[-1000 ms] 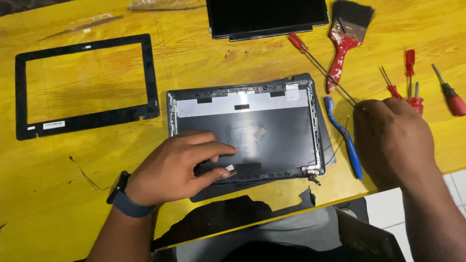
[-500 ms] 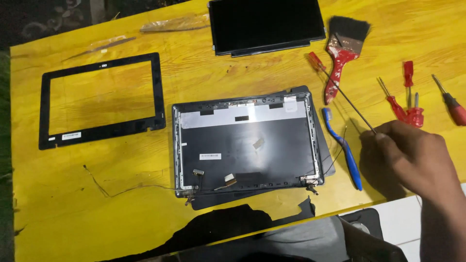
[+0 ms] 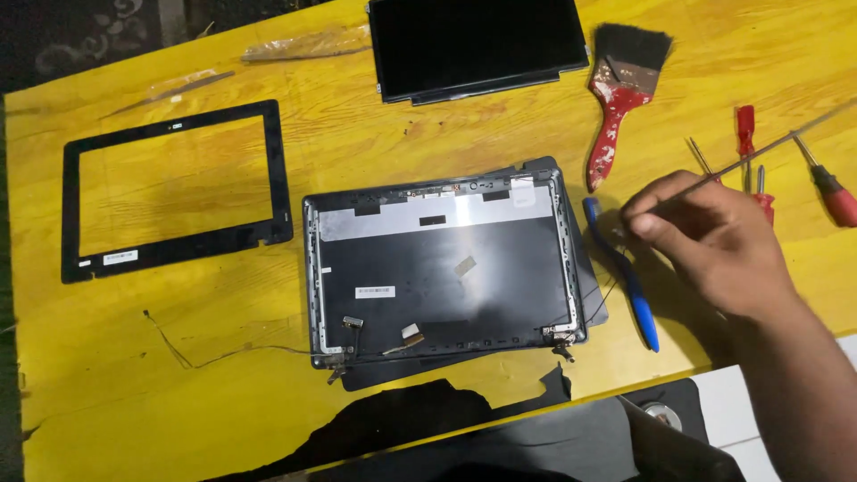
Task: The person is disassembling a laptop screen assembly, removing the LCD panel from the lid, and cleaning the internal area using a toothbrush.
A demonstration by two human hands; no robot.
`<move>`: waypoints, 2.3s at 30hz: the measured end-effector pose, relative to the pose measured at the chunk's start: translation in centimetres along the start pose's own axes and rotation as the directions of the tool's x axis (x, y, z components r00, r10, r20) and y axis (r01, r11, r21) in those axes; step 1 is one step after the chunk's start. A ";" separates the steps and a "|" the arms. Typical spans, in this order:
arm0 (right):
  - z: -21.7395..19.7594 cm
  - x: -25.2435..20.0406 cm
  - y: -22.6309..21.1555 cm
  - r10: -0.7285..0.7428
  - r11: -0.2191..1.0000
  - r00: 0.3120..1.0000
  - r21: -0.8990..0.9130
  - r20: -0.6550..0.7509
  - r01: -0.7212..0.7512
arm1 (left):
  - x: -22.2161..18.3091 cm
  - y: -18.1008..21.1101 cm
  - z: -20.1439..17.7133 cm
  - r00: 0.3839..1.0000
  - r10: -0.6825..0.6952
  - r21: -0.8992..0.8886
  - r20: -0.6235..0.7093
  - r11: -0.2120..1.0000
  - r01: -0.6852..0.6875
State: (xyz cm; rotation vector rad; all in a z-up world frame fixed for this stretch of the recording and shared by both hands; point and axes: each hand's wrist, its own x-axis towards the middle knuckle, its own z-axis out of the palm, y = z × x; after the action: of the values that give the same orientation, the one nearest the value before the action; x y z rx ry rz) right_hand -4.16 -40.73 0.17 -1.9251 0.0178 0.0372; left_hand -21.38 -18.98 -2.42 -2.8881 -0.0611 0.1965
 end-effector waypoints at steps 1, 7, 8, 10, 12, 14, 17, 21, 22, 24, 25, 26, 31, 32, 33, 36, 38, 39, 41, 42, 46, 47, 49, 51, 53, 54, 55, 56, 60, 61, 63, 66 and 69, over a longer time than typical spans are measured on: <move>0.0 0.3 0.0 0.005 1.000 1.000 0.003 0.005 -0.005 | 2.4 -1.4 -1.0 0.999 -0.051 0.063 0.001 0.997 0.050; 0.3 2.3 -1.5 -0.285 0.932 0.941 -0.177 0.183 0.316 | 14.0 -9.2 -6.9 0.587 0.522 -0.683 -0.619 0.011 -0.730; 0.2 2.5 -1.5 -0.307 0.907 0.921 -0.221 0.238 0.359 | 14.7 -8.0 -6.0 0.582 0.567 -0.611 -0.583 0.166 -0.774; 0.4 2.6 -1.7 -0.324 0.878 0.899 -0.262 0.293 0.402 | 15.7 -6.0 -4.5 0.581 0.608 -0.513 -0.542 0.309 -0.801; 1.0 2.4 -1.8 -0.356 0.864 0.884 -0.253 0.302 0.435 | 16.2 -4.3 -3.4 0.601 0.612 -0.398 -0.515 0.450 -0.799; 1.0 2.2 -1.4 -0.358 0.863 0.884 -0.254 0.302 0.436 | 16.2 -3.7 -2.9 0.586 0.621 -0.393 -0.521 0.435 -0.810; 1.4 2.0 -1.1 -0.389 0.856 0.862 -0.219 0.326 0.469 | 15.9 -3.4 -3.3 0.567 0.623 -0.374 -0.539 0.426 -0.824; 2.1 2.4 -1.3 -0.452 0.834 0.807 -0.142 0.381 0.534 | 15.8 -3.3 -2.5 0.559 0.570 -0.353 -0.602 0.439 -0.827; 2.1 2.3 -1.1 -0.447 0.835 0.805 -0.141 0.390 0.532 | 15.7 -3.2 -2.2 0.566 0.565 -0.361 -0.600 0.440 -0.822; 2.2 2.0 -0.9 -0.453 0.810 0.808 -0.204 0.378 0.549 | 15.6 -3.1 -1.8 0.589 0.624 -0.350 -0.514 0.474 -0.808; 2.3 2.1 -0.9 -0.450 0.811 0.807 -0.204 0.384 0.549 | 15.6 -3.0 -1.7 0.593 0.620 -0.356 -0.513 0.475 -0.805; 2.3 2.0 -0.9 -0.463 0.804 0.810 -0.214 0.360 0.555 | 15.6 -2.9 -1.6 0.607 0.639 -0.372 -0.472 0.480 -0.794; 2.4 2.2 -1.0 -0.480 0.791 0.797 -0.211 0.368 0.574 | 15.8 -3.1 -1.8 0.629 0.661 -0.444 -0.409 0.458 -0.770; 2.5 2.2 -1.0 -0.474 0.795 0.803 -0.217 0.361 0.567 | 15.9 -3.2 -1.9 0.614 0.674 -0.443 -0.410 0.441 -0.780; 2.5 2.1 -1.1 -0.467 0.798 0.810 -0.224 0.355 0.559 | 16.0 -3.3 -2.1 0.599 0.687 -0.442 -0.412 0.424 -0.790; 2.4 2.1 -0.7 -0.442 0.815 0.816 -0.214 0.373 0.539 | 16.0 -3.4 -1.8 0.581 0.699 -0.430 -0.416 0.412 -0.803; 2.5 2.2 -0.6 -0.454 0.810 0.809 -0.206 0.374 0.549 | 16.0 -3.4 -1.9 0.585 0.692 -0.434 -0.423 0.412 -0.801; 2.5 2.2 -0.5 -0.468 0.804 0.802 -0.198 0.371 0.561 | 16.0 -3.5 -2.0 0.586 0.687 -0.434 -0.429 0.412 -0.801; 2.6 2.1 -0.5 -0.458 0.810 0.810 -0.203 0.365 0.550 | 16.0 -3.4 -1.7 0.591 0.694 -0.452 -0.411 0.407 -0.794; 2.7 2.1 -0.6 -0.451 0.815 0.818 -0.209 0.357 0.540 | 16.0 -3.3 -1.6 0.593 0.702 -0.468 -0.395 0.401 -0.787; 2.6 2.1 -0.3 -0.475 0.794 0.801 -0.216 0.364 0.569 | 15.8 -3.3 -1.4 0.601 0.708 -0.486 -0.369 0.405 -0.775; 2.6 2.2 -0.4 -0.472 0.792 0.799 -0.219 0.372 0.570 | 15.9 -3.3 -1.4 0.595 0.707 -0.473 -0.382 0.403 -0.783; 2.6 2.2 -0.5 -0.471 0.788 0.796 -0.224 0.380 0.573 | 16.0 -3.4 -1.5 0.586 0.706 -0.458 -0.397 0.401 -0.793; 2.6 2.1 -0.6 -0.458 0.784 0.801 -0.249 0.386 0.568 | 16.0 -3.4 -1.5 0.592 0.697 -0.465 -0.405 0.401 -0.790; 2.6 2.0 -0.4 -0.461 0.770 0.798 -0.272 0.389 0.578 | 16.1 -3.4 -1.6 0.591 0.688 -0.461 -0.421 0.399 -0.793; 2.6 1.9 -0.2 -0.462 0.757 0.796 -0.294 0.391 0.584 | 16.1 -3.4 -1.6 0.589 0.681 -0.458 -0.435 0.396 -0.796; 2.7 1.8 -0.4 -0.460 0.758 0.796 -0.293 0.394 0.583 | 16.1 -3.5 -1.6 0.591 0.680 -0.461 -0.433 0.396 -0.794; 2.8 1.7 -0.6 -0.449 0.757 0.801 -0.309 0.396 0.576 | 16.1 -3.5 -1.7 0.587 0.669 -0.439 -0.456 0.405 -0.802; 2.8 1.6 -0.3 -0.441 0.724 0.807 -0.375 0.393 0.578 | 16.1 -3.8 -2.0 0.585 0.628 -0.415 -0.513 0.415 -0.810; 2.9 1.6 -0.3 -0.440 0.725 0.806 -0.374 0.396 0.579 | 16.1 -3.8 -2.0 0.587 0.626 -0.418 -0.512 0.416 -0.808; 3.0 1.6 -0.5 -0.433 0.688 0.801 -0.423 0.413 0.590 | 16.1 -3.7 -2.0 0.596 0.602 -0.419 -0.532 0.424 -0.803; 3.2 1.7 -0.8 -0.451 0.656 0.782 -0.434 0.430 0.617 | 16.1 -3.6 -1.7 0.595 0.594 -0.436 -0.542 0.406 -0.803; 3.2 1.9 0.0 -0.432 0.637 0.787 -0.469 0.440 0.612 | 16.1 -3.5 -1.7 0.596 0.556 -0.440 -0.579 0.403 -0.803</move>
State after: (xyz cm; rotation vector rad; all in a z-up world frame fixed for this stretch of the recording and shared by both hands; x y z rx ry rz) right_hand -2.29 -37.75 -0.98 -2.4627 -0.8688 -0.0857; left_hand -5.30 -15.04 -1.98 -3.3700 1.5042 -0.2803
